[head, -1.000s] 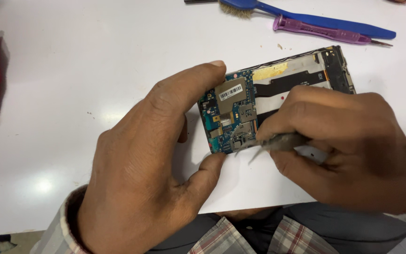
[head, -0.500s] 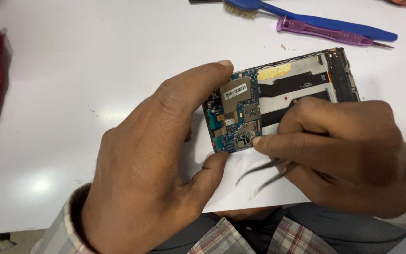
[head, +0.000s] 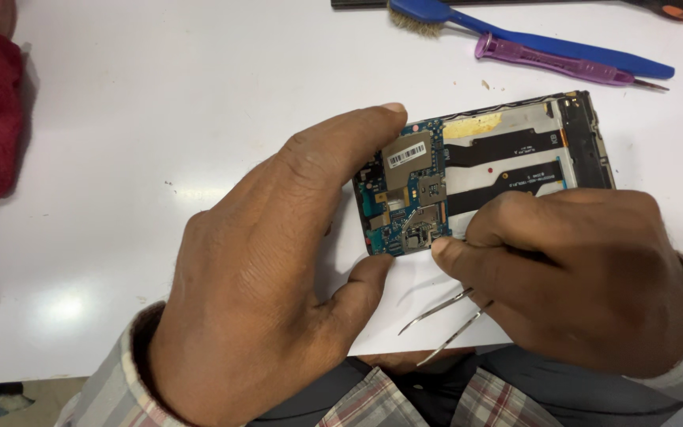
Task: The person cleans the interior of a disassembled mobile phone with a brush, then uses a pick and tweezers to reposition the motherboard and connect ribbon cables inside the phone chassis.
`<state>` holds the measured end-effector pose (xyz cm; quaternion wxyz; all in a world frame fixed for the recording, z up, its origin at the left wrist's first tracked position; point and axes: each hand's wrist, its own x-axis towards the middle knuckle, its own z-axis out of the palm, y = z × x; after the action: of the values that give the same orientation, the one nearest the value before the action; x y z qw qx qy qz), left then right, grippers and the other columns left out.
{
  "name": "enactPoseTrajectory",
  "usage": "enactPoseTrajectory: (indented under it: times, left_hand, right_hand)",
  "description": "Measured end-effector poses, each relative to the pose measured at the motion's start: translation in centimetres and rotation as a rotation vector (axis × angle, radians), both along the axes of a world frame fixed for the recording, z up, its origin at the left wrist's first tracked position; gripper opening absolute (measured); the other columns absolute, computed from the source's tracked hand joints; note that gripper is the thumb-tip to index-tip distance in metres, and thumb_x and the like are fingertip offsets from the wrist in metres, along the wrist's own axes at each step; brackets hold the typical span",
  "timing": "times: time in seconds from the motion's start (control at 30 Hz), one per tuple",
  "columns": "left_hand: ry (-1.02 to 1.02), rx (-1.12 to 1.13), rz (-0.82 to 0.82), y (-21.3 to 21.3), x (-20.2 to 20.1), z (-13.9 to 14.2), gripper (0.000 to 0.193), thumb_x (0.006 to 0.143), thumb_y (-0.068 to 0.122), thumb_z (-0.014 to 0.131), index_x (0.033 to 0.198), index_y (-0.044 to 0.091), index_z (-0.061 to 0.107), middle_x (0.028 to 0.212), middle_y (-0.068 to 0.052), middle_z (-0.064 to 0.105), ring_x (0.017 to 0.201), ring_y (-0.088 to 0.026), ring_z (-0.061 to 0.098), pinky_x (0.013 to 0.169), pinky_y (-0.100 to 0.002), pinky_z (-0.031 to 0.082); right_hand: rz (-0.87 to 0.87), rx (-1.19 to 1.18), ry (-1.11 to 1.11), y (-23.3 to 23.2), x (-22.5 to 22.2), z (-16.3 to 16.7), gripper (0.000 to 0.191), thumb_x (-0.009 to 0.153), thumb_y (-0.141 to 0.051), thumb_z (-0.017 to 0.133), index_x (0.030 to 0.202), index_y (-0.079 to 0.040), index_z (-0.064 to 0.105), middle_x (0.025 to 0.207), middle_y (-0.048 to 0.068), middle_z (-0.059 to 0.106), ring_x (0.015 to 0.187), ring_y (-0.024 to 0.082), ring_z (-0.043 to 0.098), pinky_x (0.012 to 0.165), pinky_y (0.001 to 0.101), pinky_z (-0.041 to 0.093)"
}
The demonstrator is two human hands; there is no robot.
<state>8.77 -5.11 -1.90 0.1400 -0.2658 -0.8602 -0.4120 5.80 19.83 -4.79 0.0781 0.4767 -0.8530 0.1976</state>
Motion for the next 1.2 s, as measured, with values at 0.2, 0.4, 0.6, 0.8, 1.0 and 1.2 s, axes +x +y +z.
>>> enactPoseTrajectory:
  times: [0.2,0.4,0.6,0.8,1.0,1.2]
  left_hand:
    - [-0.030,-0.010,0.010,-0.1,0.0,0.0,0.076,0.075,0.002,0.081,0.141,0.004,0.043,0.130,-0.015,0.065,0.113,-0.030,0.071,0.089,-0.038,0.061]
    - [-0.058,-0.003,0.018,-0.2,0.1,-0.1,0.075,0.077,0.004,0.081,0.142,0.005,0.043,0.134,-0.014,0.065,0.112,-0.029,0.072,0.086,-0.037,0.061]
    - [-0.001,0.048,-0.005,-0.3,0.2,-0.2,0.074,0.078,0.003,0.079,0.141,0.004,0.042,0.137,-0.015,0.061,0.118,-0.032,0.069,0.091,-0.038,0.061]
    - [-0.031,0.048,0.000,-0.3,0.1,-0.1,0.073,0.077,0.003,0.079,0.140,0.004,0.044,0.133,-0.015,0.064,0.114,-0.031,0.071,0.087,-0.037,0.061]
    - [0.014,0.056,-0.004,-0.3,0.1,-0.1,0.071,0.078,0.003,0.078,0.140,0.003,0.043,0.128,-0.017,0.065,0.112,-0.032,0.071,0.087,-0.037,0.061]
    - [-0.068,0.027,0.027,-0.3,0.2,0.0,0.074,0.077,0.004,0.078,0.143,0.005,0.044,0.128,-0.014,0.067,0.107,-0.030,0.073,0.081,-0.036,0.061]
  right_hand:
    - [0.012,-0.073,-0.072,0.3,-0.2,0.3,0.020,0.079,-0.013,0.082,0.096,-0.010,0.072,0.081,-0.001,0.068,0.064,0.011,0.068,0.050,0.0256,0.053]
    - [-0.006,0.010,-0.034,0.9,0.0,0.4,0.027,0.078,-0.015,0.083,0.104,-0.011,0.076,0.081,0.001,0.068,0.063,0.010,0.066,0.050,0.0257,0.052]
    - [-0.033,0.066,0.039,0.5,0.3,-0.2,0.018,0.083,-0.017,0.084,0.100,-0.014,0.079,0.077,-0.001,0.070,0.060,0.011,0.064,0.049,0.0275,0.051]
    - [0.033,0.104,0.099,0.5,0.2,0.0,0.018,0.085,-0.017,0.079,0.101,-0.010,0.078,0.080,0.001,0.071,0.060,0.014,0.064,0.048,0.0296,0.051]
    - [0.038,0.100,0.064,0.8,0.0,-0.3,0.022,0.084,-0.017,0.078,0.104,-0.010,0.078,0.083,0.001,0.071,0.063,0.015,0.066,0.050,0.0301,0.052]
    - [-0.207,-0.033,-0.209,0.6,-0.1,0.7,0.026,0.078,-0.017,0.078,0.104,-0.013,0.075,0.091,0.002,0.069,0.070,0.008,0.068,0.053,0.0230,0.054]
